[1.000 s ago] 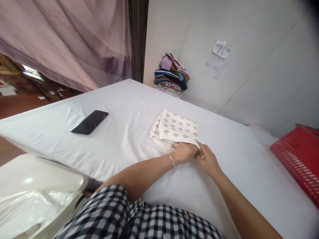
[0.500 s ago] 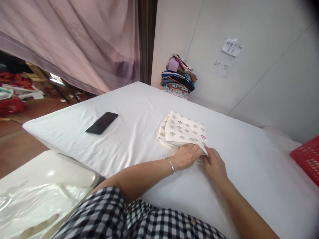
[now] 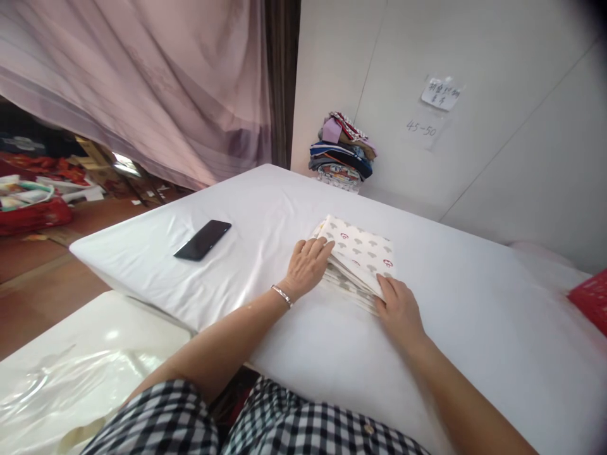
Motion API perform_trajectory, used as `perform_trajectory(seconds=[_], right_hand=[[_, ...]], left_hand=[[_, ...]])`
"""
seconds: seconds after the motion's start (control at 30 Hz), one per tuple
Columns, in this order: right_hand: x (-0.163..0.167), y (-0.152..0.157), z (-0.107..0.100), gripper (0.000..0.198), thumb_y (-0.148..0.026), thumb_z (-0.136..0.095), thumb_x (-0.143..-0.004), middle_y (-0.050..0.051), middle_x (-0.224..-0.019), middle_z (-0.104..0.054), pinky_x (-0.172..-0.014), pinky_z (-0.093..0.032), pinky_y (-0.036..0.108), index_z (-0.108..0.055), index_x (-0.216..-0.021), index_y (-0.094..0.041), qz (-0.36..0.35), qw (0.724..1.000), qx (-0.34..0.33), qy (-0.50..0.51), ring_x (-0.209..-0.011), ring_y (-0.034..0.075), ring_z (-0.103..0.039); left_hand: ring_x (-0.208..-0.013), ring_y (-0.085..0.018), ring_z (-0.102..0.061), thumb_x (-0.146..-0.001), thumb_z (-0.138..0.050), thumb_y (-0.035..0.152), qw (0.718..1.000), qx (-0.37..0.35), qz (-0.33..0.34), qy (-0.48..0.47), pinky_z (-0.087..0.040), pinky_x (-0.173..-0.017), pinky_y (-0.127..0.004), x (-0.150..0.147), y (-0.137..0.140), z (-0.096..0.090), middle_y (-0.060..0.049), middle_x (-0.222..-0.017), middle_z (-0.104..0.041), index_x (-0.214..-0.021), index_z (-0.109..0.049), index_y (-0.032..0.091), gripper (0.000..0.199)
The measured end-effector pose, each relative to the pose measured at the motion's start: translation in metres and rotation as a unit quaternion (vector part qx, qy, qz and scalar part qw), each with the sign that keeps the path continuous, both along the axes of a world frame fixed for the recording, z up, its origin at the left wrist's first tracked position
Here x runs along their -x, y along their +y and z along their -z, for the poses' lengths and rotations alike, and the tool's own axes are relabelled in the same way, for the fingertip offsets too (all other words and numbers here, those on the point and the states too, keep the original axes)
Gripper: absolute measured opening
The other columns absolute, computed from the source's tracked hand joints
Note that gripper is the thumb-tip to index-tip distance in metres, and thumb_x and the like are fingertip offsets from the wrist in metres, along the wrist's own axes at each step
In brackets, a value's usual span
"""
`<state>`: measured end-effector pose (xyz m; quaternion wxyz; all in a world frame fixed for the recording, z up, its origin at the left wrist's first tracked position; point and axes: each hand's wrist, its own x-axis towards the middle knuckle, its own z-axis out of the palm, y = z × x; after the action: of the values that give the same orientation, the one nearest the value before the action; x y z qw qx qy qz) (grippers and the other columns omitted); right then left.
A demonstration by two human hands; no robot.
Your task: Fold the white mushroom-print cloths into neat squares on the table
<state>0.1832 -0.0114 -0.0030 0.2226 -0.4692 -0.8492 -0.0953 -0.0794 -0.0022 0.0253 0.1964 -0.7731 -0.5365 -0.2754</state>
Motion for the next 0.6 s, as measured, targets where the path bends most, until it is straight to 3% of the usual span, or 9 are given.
perform_trajectory(seconds=[0.2,0.37,0.5,0.6], right_hand=[[0.002,-0.006,0.001,0.05,-0.006,-0.036,-0.076,0.01,-0.105,-0.054,-0.077,-0.042,0.037,-0.049,-0.122,-0.02,-0.022,0.999,0.03,-0.023,-0.095,0.025,-0.049],[0.005,-0.01,0.0,0.048,-0.004,-0.036,-0.076,0.009,-0.104,-0.055,-0.075,-0.041,0.036,-0.053,-0.118,-0.021,-0.03,0.998,0.028,-0.037,-0.093,0.024,-0.048],[0.006,-0.012,-0.002,0.044,-0.006,-0.035,-0.079,0.009,-0.103,-0.055,-0.074,-0.041,0.036,-0.054,-0.116,-0.02,-0.028,0.998,0.038,-0.043,-0.093,0.024,-0.048],[0.006,-0.014,-0.005,0.044,-0.006,-0.034,-0.078,0.009,-0.104,-0.056,-0.075,-0.042,0.038,-0.055,-0.115,-0.02,-0.024,0.998,0.054,-0.037,-0.094,0.024,-0.05]], left_hand=[[-0.112,-0.023,-0.044,-0.076,-0.042,0.003,0.998,0.035,0.043,-0.012,-0.03,-0.094,-0.041,0.017,0.0,0.0,-0.008,-0.113,-0.056,-0.092,-0.057,0.02,0.028],[-0.097,-0.021,-0.051,-0.07,-0.04,-0.003,0.992,0.119,0.04,-0.025,-0.035,-0.088,-0.039,0.024,-0.005,0.013,-0.006,-0.093,-0.06,-0.085,-0.055,0.02,0.031],[-0.1,-0.018,-0.051,-0.061,-0.038,-0.004,0.971,0.146,0.018,-0.189,-0.037,-0.088,-0.033,0.034,-0.008,0.02,-0.004,-0.102,-0.059,-0.081,-0.054,0.02,0.035],[-0.088,-0.015,-0.055,-0.064,-0.038,0.001,0.912,0.156,-0.065,-0.375,-0.042,-0.077,-0.026,0.042,-0.005,0.019,-0.002,-0.095,-0.06,-0.085,-0.055,0.019,0.032]])
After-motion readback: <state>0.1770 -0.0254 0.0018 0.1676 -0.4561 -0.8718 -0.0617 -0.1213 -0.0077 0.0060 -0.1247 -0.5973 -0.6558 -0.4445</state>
